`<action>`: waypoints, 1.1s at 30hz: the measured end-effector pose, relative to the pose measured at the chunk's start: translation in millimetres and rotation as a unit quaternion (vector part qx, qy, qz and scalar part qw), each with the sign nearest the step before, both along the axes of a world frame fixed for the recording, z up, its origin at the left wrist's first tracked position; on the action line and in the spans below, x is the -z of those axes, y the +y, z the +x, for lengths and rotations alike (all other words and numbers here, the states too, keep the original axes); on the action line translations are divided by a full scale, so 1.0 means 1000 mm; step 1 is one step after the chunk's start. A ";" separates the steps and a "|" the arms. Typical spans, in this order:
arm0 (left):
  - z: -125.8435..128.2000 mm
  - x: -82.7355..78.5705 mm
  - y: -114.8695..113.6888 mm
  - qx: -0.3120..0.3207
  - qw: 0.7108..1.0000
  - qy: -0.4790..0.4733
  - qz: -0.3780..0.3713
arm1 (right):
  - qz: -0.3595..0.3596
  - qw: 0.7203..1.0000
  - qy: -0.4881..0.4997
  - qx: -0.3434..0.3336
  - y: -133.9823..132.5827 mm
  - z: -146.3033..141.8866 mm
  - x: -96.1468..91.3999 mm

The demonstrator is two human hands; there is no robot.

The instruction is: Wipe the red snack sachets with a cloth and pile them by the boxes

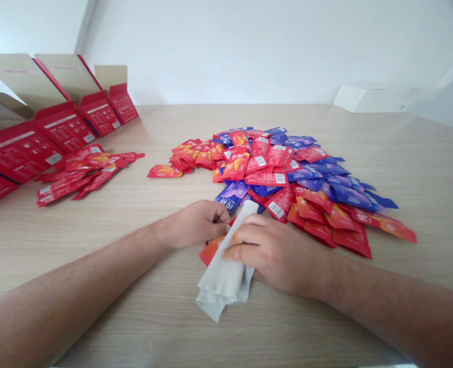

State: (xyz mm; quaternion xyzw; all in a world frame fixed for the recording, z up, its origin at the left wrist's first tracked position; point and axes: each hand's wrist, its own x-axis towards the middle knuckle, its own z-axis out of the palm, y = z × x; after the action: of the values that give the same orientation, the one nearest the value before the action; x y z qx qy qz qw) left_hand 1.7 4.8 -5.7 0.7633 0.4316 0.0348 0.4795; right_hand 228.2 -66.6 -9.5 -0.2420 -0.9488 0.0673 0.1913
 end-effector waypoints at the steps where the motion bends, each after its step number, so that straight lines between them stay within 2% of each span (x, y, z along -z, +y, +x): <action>1: 0.000 0.000 0.000 0.000 1.000 0.001 0.000 | 0.000 1.000 0.003 0.001 0.000 0.000 0.000; 5: 0.000 0.000 -0.001 -0.001 1.000 0.000 -0.009 | -0.004 0.999 0.025 0.046 0.001 0.001 0.003; 11: 0.000 0.000 -0.001 -0.002 1.000 -0.005 -0.001 | -0.001 1.000 0.002 0.001 0.001 0.000 0.001; 16: -0.001 0.000 -0.002 -0.004 1.000 -0.012 -0.006 | 0.000 0.999 0.023 0.048 0.002 0.001 0.003; 21: -0.001 0.000 -0.001 -0.002 1.000 -0.002 0.005 | -0.001 1.000 -0.003 -0.001 0.001 0.000 0.001; 26: -0.001 0.001 -0.002 -0.004 1.000 -0.014 -0.006 | -0.006 0.998 0.025 0.056 0.001 0.001 0.002; 31: 0.000 -0.001 0.000 0.000 1.000 -0.011 0.006 | -0.005 1.000 -0.006 -0.010 0.001 -0.001 -0.001; 33: 0.000 0.000 0.000 -0.001 1.000 -0.011 -0.002 | -0.003 1.000 0.003 -0.001 0.002 0.000 0.000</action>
State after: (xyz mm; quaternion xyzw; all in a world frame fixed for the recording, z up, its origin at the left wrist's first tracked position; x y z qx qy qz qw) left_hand 1.8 4.4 -5.5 0.7617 0.4267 0.0432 0.4856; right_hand 228.1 -64.5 -9.9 -0.2416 -0.9482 0.0715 0.1937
